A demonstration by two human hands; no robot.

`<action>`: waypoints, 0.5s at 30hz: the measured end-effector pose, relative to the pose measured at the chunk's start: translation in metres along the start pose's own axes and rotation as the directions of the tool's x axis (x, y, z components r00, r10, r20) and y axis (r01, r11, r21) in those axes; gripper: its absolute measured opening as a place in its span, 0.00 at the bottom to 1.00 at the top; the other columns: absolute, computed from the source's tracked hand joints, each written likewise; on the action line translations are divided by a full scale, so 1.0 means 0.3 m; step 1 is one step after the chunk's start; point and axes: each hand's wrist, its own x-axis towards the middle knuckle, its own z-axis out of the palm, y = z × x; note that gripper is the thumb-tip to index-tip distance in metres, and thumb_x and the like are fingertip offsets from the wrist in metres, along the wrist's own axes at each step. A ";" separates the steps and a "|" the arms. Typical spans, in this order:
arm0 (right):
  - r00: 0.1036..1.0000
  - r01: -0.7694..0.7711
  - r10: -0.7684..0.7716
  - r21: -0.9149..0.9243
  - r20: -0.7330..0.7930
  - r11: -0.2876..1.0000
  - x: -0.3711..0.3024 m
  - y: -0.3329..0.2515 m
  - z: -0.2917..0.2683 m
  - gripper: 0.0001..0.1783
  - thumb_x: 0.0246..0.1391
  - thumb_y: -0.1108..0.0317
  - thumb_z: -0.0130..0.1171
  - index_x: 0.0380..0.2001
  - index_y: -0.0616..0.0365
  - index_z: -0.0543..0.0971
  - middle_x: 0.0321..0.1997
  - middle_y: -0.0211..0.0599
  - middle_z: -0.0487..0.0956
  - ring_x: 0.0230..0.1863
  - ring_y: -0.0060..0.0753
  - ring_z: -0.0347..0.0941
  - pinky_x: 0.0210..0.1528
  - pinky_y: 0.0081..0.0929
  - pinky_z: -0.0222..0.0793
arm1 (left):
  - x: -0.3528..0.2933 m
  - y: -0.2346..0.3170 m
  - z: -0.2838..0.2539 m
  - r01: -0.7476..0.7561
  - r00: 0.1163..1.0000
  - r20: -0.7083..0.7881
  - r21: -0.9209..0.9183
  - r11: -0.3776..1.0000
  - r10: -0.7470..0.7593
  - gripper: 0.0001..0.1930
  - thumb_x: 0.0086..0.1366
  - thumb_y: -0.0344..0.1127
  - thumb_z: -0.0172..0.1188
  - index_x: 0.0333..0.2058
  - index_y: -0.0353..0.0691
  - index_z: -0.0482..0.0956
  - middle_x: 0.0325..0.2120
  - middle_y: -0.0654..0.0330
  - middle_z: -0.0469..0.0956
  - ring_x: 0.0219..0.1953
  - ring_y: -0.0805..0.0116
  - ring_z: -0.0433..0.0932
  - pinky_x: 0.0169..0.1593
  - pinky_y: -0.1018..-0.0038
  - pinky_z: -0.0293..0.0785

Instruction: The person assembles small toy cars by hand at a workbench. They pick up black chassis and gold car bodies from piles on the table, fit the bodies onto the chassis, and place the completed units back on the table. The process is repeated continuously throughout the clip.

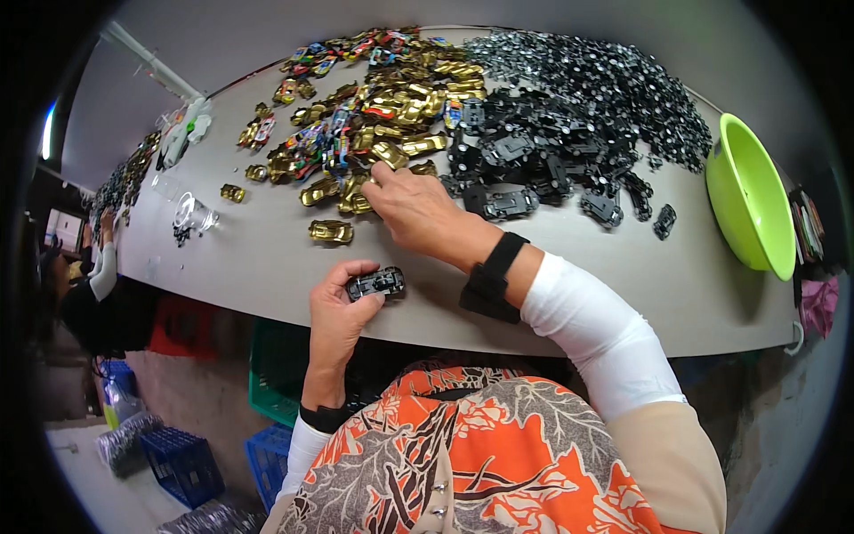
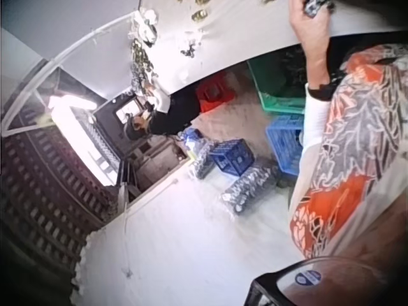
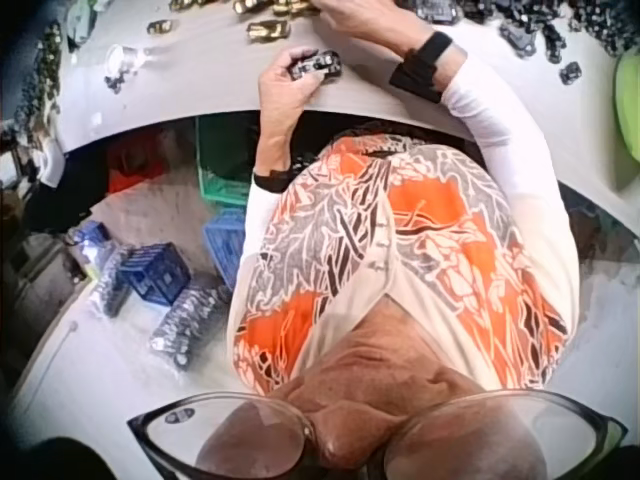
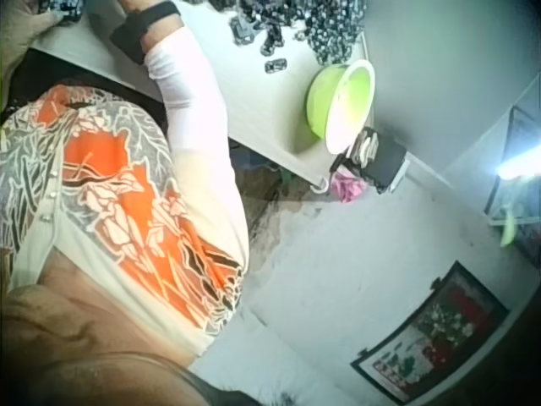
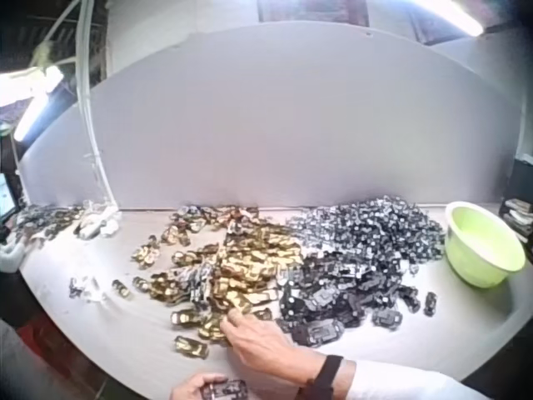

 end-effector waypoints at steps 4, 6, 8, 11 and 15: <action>0.998 -0.054 0.051 0.068 0.039 0.996 0.013 -0.002 0.024 0.08 0.39 0.76 0.52 0.28 0.62 0.69 0.31 0.45 0.69 0.31 0.49 0.72 0.30 0.39 0.69 | -0.011 -0.015 -0.026 0.017 0.997 -0.075 -0.039 0.999 -0.020 0.17 0.49 0.18 0.55 0.41 0.30 0.74 0.34 0.61 0.76 0.36 0.77 0.74 0.43 0.80 0.70; 0.994 -0.058 0.053 0.052 0.098 0.997 -0.019 -0.034 -0.055 0.08 0.38 0.75 0.52 0.27 0.62 0.70 0.30 0.46 0.69 0.29 0.50 0.72 0.29 0.40 0.69 | -0.016 -0.007 -0.044 0.033 0.995 -0.095 -0.060 0.998 -0.039 0.17 0.49 0.18 0.55 0.41 0.30 0.74 0.34 0.61 0.76 0.36 0.77 0.74 0.43 0.81 0.71; 0.974 -0.085 0.078 0.024 0.212 0.996 -0.092 -0.049 -0.121 0.07 0.37 0.75 0.52 0.26 0.62 0.71 0.29 0.46 0.69 0.28 0.50 0.72 0.28 0.40 0.69 | -0.009 0.014 -0.027 0.081 0.994 -0.071 -0.072 0.994 -0.086 0.16 0.50 0.19 0.54 0.41 0.31 0.74 0.35 0.61 0.76 0.35 0.78 0.75 0.41 0.82 0.71; 0.915 -0.092 0.089 -0.011 0.393 0.996 -0.176 -0.084 -0.193 0.07 0.35 0.75 0.53 0.24 0.62 0.74 0.28 0.48 0.70 0.26 0.49 0.72 0.28 0.40 0.68 | 0.004 0.015 0.020 -0.016 0.999 -0.041 0.032 0.999 0.018 0.16 0.51 0.19 0.54 0.42 0.31 0.74 0.35 0.62 0.76 0.35 0.79 0.74 0.41 0.83 0.71; 0.899 -0.071 0.057 0.015 0.435 0.997 -0.240 -0.117 -0.204 0.09 0.35 0.74 0.54 0.25 0.63 0.73 0.28 0.48 0.71 0.27 0.49 0.73 0.29 0.41 0.68 | 0.009 0.046 0.107 -0.145 0.989 0.055 0.168 0.975 0.138 0.17 0.51 0.20 0.56 0.42 0.34 0.74 0.34 0.64 0.76 0.34 0.80 0.73 0.39 0.83 0.70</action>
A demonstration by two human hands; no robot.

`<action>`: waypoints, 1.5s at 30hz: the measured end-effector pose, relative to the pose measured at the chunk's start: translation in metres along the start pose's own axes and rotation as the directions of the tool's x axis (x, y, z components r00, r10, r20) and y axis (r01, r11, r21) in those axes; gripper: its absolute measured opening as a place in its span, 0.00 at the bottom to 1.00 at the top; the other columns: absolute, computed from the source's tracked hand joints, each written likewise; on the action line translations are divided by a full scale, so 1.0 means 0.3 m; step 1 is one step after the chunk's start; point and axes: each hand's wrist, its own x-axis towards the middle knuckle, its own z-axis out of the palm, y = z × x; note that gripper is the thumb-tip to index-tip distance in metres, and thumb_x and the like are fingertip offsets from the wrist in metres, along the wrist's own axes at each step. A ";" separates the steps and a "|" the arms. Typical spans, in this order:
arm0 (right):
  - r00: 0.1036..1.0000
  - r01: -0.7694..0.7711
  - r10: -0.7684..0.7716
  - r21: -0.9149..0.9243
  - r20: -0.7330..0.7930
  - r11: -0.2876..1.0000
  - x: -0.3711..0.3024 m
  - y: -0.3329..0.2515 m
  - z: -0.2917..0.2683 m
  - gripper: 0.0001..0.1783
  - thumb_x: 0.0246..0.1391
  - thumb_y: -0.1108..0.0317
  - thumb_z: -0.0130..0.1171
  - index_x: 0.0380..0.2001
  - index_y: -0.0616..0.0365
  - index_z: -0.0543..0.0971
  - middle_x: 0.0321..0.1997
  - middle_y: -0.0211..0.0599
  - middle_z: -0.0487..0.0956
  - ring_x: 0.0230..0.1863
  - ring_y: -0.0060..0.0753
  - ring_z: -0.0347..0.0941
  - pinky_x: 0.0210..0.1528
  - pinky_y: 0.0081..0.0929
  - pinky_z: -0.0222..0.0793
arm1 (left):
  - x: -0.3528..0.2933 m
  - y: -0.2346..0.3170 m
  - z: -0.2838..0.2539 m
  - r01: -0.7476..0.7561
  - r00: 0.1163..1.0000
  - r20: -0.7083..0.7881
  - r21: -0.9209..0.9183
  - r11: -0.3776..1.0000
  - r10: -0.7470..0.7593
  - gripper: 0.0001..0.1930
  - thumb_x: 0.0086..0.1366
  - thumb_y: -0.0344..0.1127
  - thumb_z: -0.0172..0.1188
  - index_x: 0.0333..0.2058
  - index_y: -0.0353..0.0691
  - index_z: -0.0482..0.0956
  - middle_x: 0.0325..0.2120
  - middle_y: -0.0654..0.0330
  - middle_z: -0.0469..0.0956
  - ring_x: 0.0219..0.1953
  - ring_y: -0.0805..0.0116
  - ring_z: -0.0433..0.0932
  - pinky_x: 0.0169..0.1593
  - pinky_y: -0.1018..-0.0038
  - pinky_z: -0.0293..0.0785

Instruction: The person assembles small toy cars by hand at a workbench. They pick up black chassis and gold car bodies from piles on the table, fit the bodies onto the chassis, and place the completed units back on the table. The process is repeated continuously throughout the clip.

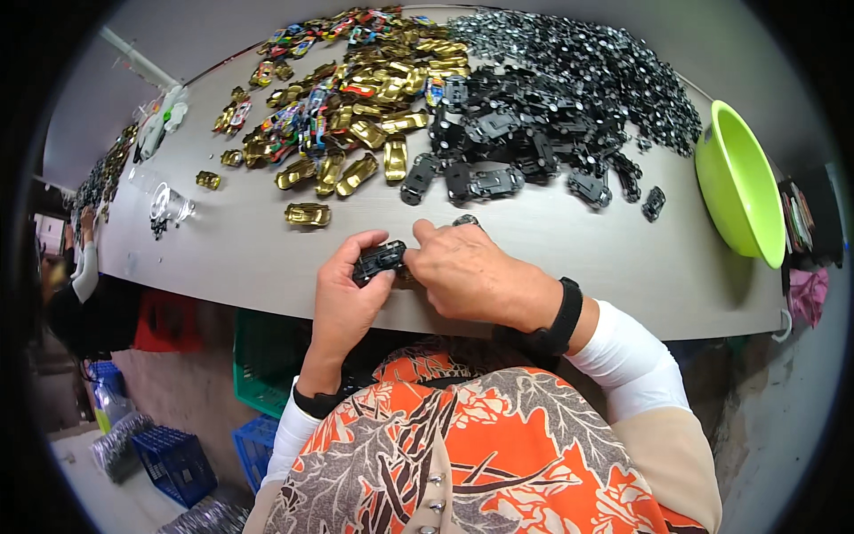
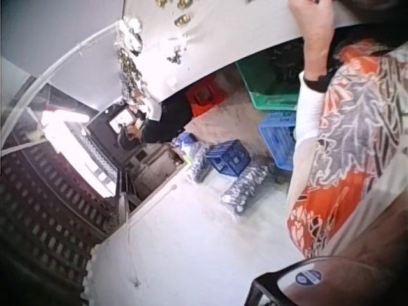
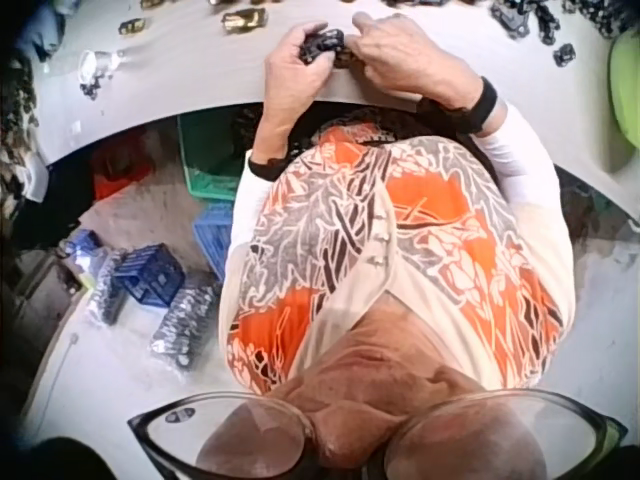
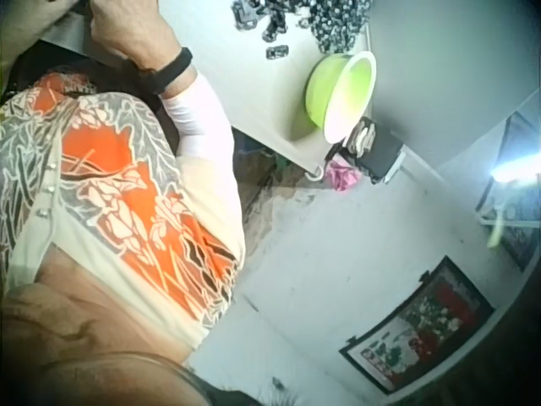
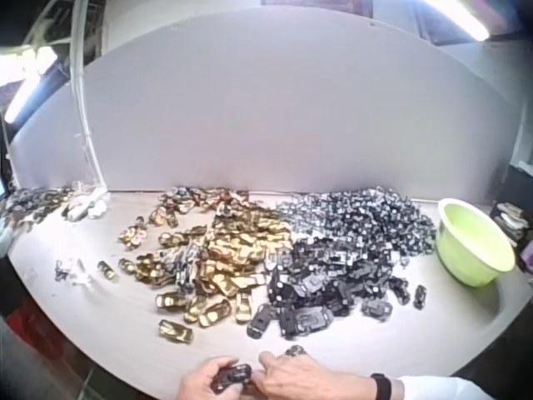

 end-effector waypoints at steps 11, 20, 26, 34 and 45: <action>0.969 -0.023 0.121 0.403 -0.217 0.915 -0.028 0.025 0.012 0.20 0.37 0.74 0.55 0.39 0.58 0.68 0.34 0.45 0.68 0.32 0.52 0.70 0.32 0.43 0.66 | 0.008 0.011 -0.002 -0.138 0.990 -0.001 0.185 0.973 0.141 0.15 0.47 0.19 0.55 0.37 0.33 0.76 0.31 0.64 0.75 0.30 0.76 0.73 0.36 0.80 0.69; 0.974 -0.035 0.065 0.138 -0.219 0.990 -0.067 0.047 -0.004 0.17 0.35 0.76 0.57 0.34 0.59 0.70 0.32 0.44 0.66 0.30 0.51 0.70 0.28 0.43 0.66 | 0.013 0.046 0.013 0.353 0.934 0.179 -0.345 0.870 -0.308 0.13 0.56 0.24 0.59 0.41 0.33 0.74 0.29 0.60 0.76 0.21 0.80 0.73 0.21 0.85 0.71; 0.859 0.173 0.222 0.669 -0.461 0.722 -0.050 0.046 0.006 0.20 0.38 0.77 0.61 0.39 0.62 0.71 0.32 0.37 0.68 0.23 0.28 0.66 0.23 0.24 0.64 | 0.031 0.027 0.024 0.464 0.886 0.264 -0.518 0.719 -0.381 0.09 0.58 0.27 0.59 0.38 0.33 0.75 0.24 0.61 0.77 0.17 0.80 0.72 0.18 0.86 0.68; 0.736 0.169 0.459 0.792 -0.498 0.587 -0.037 0.016 0.072 0.22 0.43 0.77 0.59 0.44 0.61 0.69 0.32 0.30 0.71 0.21 0.11 0.60 0.21 0.14 0.58 | 0.045 0.018 0.048 0.389 0.921 0.264 -0.607 0.692 -0.286 0.13 0.57 0.26 0.59 0.41 0.34 0.73 0.28 0.59 0.77 0.23 0.76 0.75 0.23 0.83 0.73; 0.885 0.107 0.378 0.909 -0.271 0.402 -0.082 0.012 0.079 0.17 0.47 0.74 0.57 0.41 0.62 0.69 0.26 0.26 0.70 0.24 0.11 0.61 0.25 0.13 0.58 | 0.057 0.037 0.015 0.358 0.930 0.340 -0.741 0.567 -0.143 0.22 0.54 0.22 0.58 0.49 0.34 0.67 0.39 0.54 0.75 0.31 0.72 0.76 0.32 0.80 0.76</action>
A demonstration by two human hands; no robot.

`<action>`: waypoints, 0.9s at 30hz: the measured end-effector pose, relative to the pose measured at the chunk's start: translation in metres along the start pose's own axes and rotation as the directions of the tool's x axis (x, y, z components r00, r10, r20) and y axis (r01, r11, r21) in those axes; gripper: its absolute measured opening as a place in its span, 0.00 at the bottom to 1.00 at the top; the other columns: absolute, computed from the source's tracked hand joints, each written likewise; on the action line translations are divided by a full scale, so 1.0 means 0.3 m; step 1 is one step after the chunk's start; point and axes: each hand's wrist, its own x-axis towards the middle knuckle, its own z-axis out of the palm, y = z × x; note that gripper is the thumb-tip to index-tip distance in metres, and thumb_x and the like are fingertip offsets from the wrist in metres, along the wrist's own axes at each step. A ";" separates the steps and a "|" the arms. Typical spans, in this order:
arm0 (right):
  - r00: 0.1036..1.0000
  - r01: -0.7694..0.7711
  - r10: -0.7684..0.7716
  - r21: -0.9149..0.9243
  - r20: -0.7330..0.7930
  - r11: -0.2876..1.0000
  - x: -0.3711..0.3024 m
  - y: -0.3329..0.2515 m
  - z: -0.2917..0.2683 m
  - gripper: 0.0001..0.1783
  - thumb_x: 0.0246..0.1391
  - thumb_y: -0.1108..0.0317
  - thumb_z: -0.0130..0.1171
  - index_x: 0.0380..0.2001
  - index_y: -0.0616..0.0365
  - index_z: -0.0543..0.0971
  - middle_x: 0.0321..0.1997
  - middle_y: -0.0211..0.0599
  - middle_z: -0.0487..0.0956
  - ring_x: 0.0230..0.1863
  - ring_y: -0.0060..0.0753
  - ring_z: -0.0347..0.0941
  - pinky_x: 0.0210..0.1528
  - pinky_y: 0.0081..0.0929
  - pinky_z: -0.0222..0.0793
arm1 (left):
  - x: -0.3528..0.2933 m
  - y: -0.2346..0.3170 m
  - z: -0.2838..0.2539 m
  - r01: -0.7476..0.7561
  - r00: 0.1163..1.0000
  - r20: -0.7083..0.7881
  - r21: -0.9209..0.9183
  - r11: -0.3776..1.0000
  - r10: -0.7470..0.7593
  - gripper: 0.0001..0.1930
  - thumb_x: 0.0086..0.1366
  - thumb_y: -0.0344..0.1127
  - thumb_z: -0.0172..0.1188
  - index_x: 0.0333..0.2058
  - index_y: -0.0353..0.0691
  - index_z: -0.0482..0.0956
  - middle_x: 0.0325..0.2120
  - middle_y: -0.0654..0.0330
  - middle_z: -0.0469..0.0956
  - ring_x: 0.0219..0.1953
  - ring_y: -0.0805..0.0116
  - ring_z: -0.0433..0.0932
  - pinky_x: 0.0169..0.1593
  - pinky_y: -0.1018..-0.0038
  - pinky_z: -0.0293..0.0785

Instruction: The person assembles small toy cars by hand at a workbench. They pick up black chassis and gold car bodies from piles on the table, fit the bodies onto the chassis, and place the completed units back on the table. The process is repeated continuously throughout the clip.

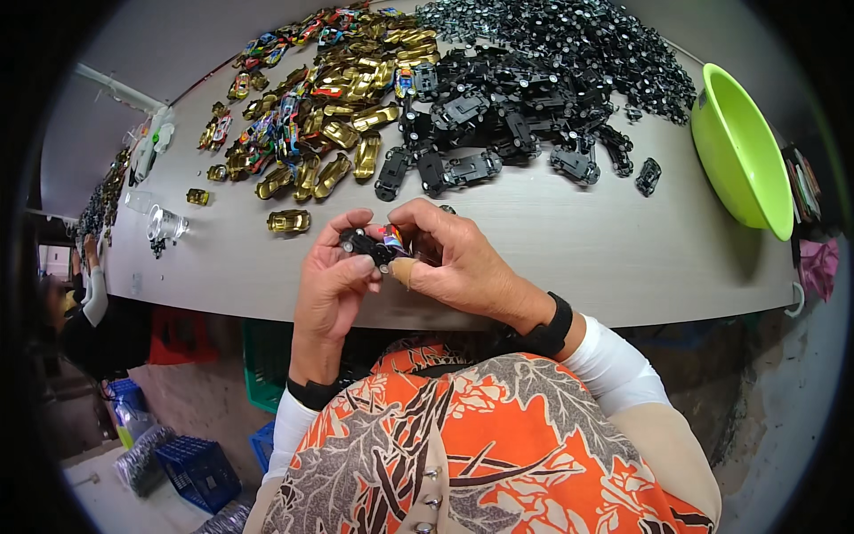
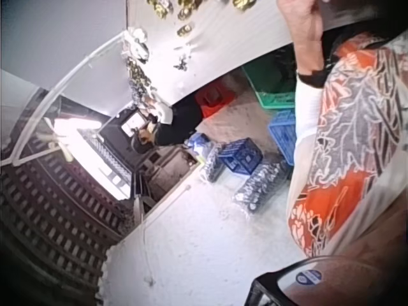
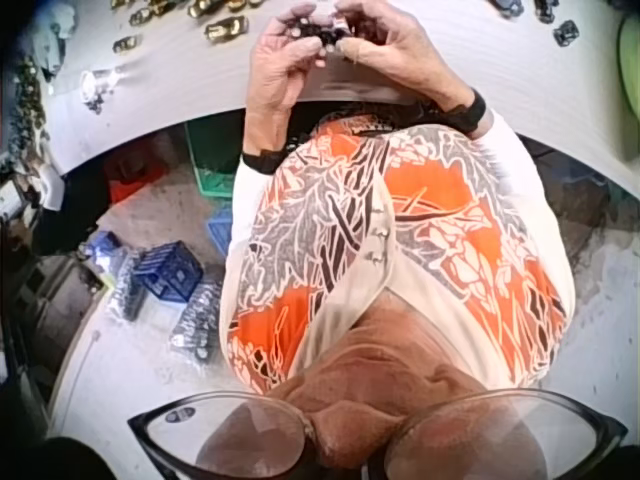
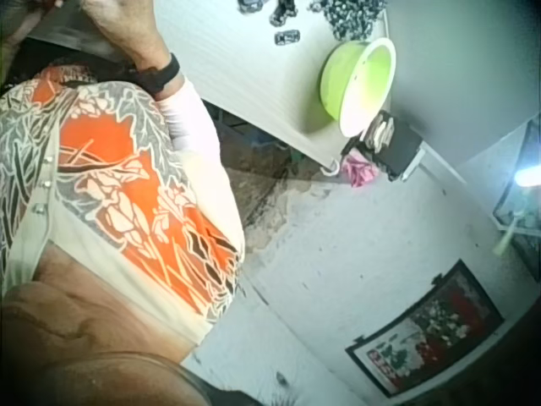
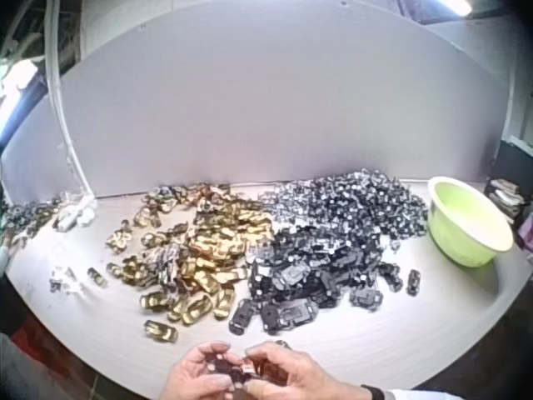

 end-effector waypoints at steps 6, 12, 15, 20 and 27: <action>1.000 0.023 -0.023 0.007 -0.021 1.000 0.005 0.004 0.007 0.17 0.47 0.74 0.57 0.42 0.62 0.69 0.29 0.26 0.69 0.27 0.11 0.63 0.27 0.12 0.62 | 0.008 -0.050 -0.029 0.014 0.997 -0.074 -0.115 0.993 -0.023 0.25 0.55 0.26 0.59 0.53 0.35 0.66 0.41 0.54 0.75 0.37 0.69 0.77 0.36 0.76 0.77; 0.984 0.053 -0.005 0.264 -0.177 0.963 0.002 -0.012 -0.035 0.22 0.51 0.77 0.57 0.50 0.60 0.64 0.38 0.29 0.70 0.34 0.14 0.66 0.36 0.14 0.67 | -0.010 -0.041 -0.048 0.000 0.998 -0.065 -0.130 0.991 -0.009 0.27 0.57 0.29 0.59 0.55 0.37 0.62 0.43 0.51 0.74 0.45 0.60 0.76 0.47 0.63 0.78; 0.979 0.120 -0.077 0.228 -0.190 0.966 -0.001 -0.018 -0.002 0.22 0.51 0.76 0.57 0.50 0.60 0.65 0.38 0.29 0.70 0.32 0.13 0.65 0.32 0.14 0.65 | -0.010 -0.036 -0.022 -0.009 0.999 -0.052 -0.170 0.985 0.000 0.25 0.56 0.27 0.60 0.53 0.36 0.65 0.41 0.52 0.74 0.43 0.62 0.76 0.45 0.65 0.79; 0.963 0.200 -0.208 -0.059 -0.173 0.978 -0.001 -0.013 0.006 0.20 0.47 0.77 0.57 0.46 0.63 0.68 0.34 0.31 0.71 0.24 0.13 0.60 0.26 0.14 0.58 | -0.009 -0.035 -0.010 -0.024 1.000 -0.017 -0.167 0.986 0.021 0.25 0.56 0.26 0.59 0.53 0.36 0.65 0.41 0.50 0.74 0.43 0.61 0.76 0.44 0.65 0.79; 0.978 0.164 -0.180 -0.141 -0.109 0.976 -0.011 -0.028 0.004 0.20 0.44 0.75 0.57 0.44 0.64 0.70 0.33 0.36 0.70 0.24 0.23 0.63 0.27 0.20 0.62 | -0.016 -0.029 -0.002 0.010 1.000 0.019 -0.162 0.987 -0.007 0.25 0.57 0.25 0.57 0.54 0.36 0.65 0.41 0.50 0.74 0.42 0.59 0.77 0.43 0.61 0.80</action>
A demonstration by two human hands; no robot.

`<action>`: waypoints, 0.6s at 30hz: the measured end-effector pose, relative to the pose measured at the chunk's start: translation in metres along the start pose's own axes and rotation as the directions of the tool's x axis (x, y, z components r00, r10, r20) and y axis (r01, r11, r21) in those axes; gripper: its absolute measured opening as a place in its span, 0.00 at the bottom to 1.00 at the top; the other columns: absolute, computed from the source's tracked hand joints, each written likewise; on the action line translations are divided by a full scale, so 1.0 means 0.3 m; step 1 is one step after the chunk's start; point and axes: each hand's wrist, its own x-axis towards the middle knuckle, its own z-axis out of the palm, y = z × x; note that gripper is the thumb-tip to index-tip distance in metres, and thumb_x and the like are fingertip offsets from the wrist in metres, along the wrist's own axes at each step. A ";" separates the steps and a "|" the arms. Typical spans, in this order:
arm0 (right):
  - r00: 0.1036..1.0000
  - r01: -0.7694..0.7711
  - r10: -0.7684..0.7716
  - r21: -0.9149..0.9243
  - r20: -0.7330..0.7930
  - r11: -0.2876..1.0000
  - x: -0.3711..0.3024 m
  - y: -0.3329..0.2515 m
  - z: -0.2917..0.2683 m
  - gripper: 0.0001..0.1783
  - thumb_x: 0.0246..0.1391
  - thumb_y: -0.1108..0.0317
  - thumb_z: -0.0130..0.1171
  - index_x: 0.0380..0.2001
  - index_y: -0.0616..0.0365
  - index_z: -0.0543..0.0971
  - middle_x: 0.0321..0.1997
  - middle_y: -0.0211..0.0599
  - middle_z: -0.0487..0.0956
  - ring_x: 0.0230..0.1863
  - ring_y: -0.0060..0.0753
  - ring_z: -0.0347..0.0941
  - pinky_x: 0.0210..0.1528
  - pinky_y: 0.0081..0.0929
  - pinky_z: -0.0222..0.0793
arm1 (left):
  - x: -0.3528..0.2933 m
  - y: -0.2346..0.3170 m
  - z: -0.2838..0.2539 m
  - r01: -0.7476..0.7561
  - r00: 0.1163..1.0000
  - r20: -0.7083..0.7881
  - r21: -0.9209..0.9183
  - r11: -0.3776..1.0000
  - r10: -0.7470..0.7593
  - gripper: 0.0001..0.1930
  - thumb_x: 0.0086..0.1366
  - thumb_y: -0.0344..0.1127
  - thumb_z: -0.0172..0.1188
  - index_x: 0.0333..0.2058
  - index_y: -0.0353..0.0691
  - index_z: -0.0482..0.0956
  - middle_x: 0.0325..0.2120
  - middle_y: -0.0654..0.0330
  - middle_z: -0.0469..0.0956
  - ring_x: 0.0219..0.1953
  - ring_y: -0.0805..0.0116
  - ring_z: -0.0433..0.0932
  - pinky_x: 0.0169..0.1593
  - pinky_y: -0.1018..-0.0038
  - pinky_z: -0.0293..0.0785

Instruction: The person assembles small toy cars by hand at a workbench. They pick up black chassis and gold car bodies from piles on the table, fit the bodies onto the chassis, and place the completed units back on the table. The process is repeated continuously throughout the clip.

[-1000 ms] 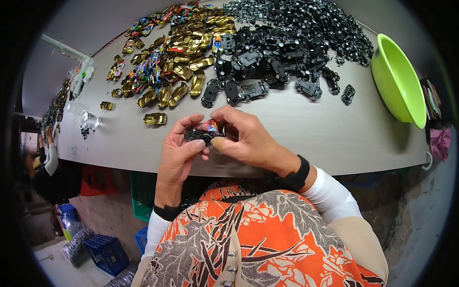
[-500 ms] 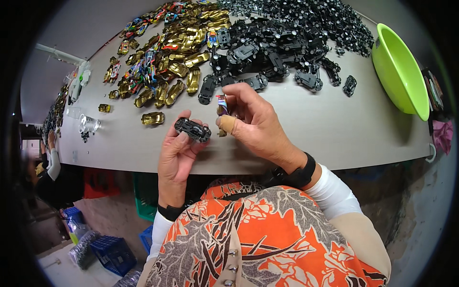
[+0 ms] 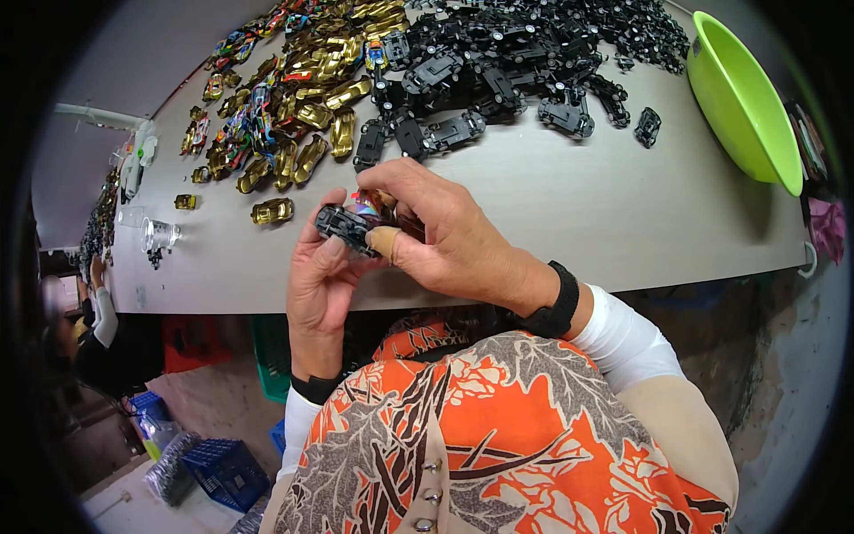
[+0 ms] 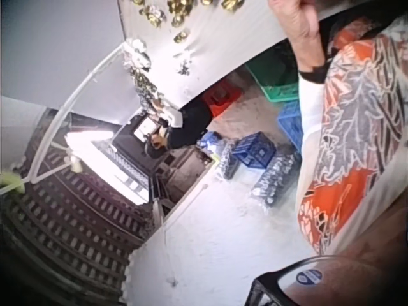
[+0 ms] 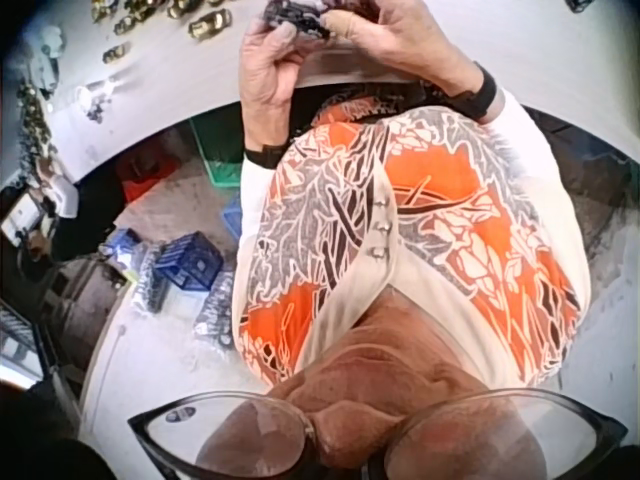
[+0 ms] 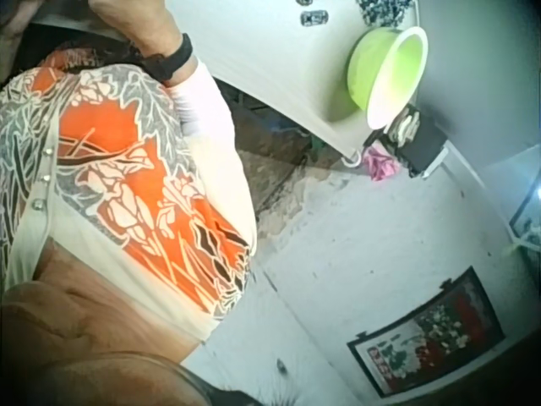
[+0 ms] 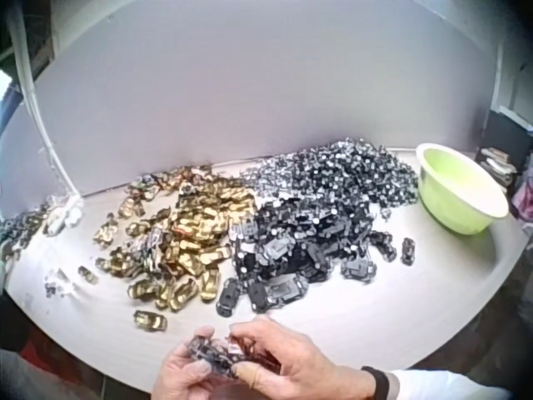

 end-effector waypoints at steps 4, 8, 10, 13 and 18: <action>1.000 -0.012 0.012 0.001 -0.025 1.000 -0.005 0.008 0.011 0.19 0.44 0.75 0.56 0.43 0.63 0.70 0.34 0.38 0.70 0.26 0.27 0.66 0.29 0.23 0.64 | 0.001 0.002 0.013 0.001 1.000 -0.013 0.048 0.999 0.000 0.24 0.56 0.24 0.57 0.53 0.36 0.66 0.41 0.50 0.74 0.42 0.60 0.77 0.42 0.60 0.80; 0.998 0.050 -0.053 -0.087 -0.030 0.995 -0.003 0.003 0.008 0.19 0.43 0.76 0.56 0.42 0.62 0.70 0.33 0.40 0.70 0.29 0.34 0.68 0.30 0.26 0.65 | -0.001 -0.002 0.014 0.005 1.000 0.003 0.067 0.998 -0.005 0.24 0.56 0.23 0.57 0.53 0.35 0.66 0.42 0.51 0.74 0.42 0.61 0.77 0.42 0.62 0.80; 0.997 0.079 -0.081 -0.147 -0.006 0.986 -0.001 -0.007 0.009 0.18 0.43 0.77 0.56 0.42 0.61 0.71 0.32 0.40 0.70 0.29 0.38 0.69 0.30 0.28 0.65 | -0.001 -0.003 0.012 0.004 1.000 -0.001 0.094 0.996 -0.004 0.24 0.56 0.22 0.57 0.53 0.35 0.67 0.42 0.52 0.74 0.43 0.63 0.76 0.43 0.63 0.80; 0.996 0.093 -0.089 -0.194 0.033 0.977 0.003 -0.020 0.010 0.18 0.42 0.78 0.55 0.41 0.60 0.71 0.30 0.41 0.70 0.30 0.41 0.69 0.31 0.29 0.66 | -0.001 -0.004 0.031 -0.012 1.000 -0.017 0.150 0.989 0.015 0.24 0.54 0.20 0.57 0.52 0.34 0.68 0.43 0.55 0.74 0.42 0.67 0.76 0.43 0.69 0.80; 0.993 0.115 -0.103 -0.226 0.065 0.967 0.005 -0.016 -0.004 0.18 0.41 0.79 0.56 0.40 0.60 0.72 0.30 0.40 0.70 0.30 0.41 0.69 0.31 0.30 0.65 | 0.004 -0.007 0.047 -0.029 0.997 -0.058 0.244 0.969 0.045 0.23 0.53 0.19 0.59 0.50 0.32 0.70 0.40 0.57 0.74 0.40 0.70 0.76 0.41 0.73 0.80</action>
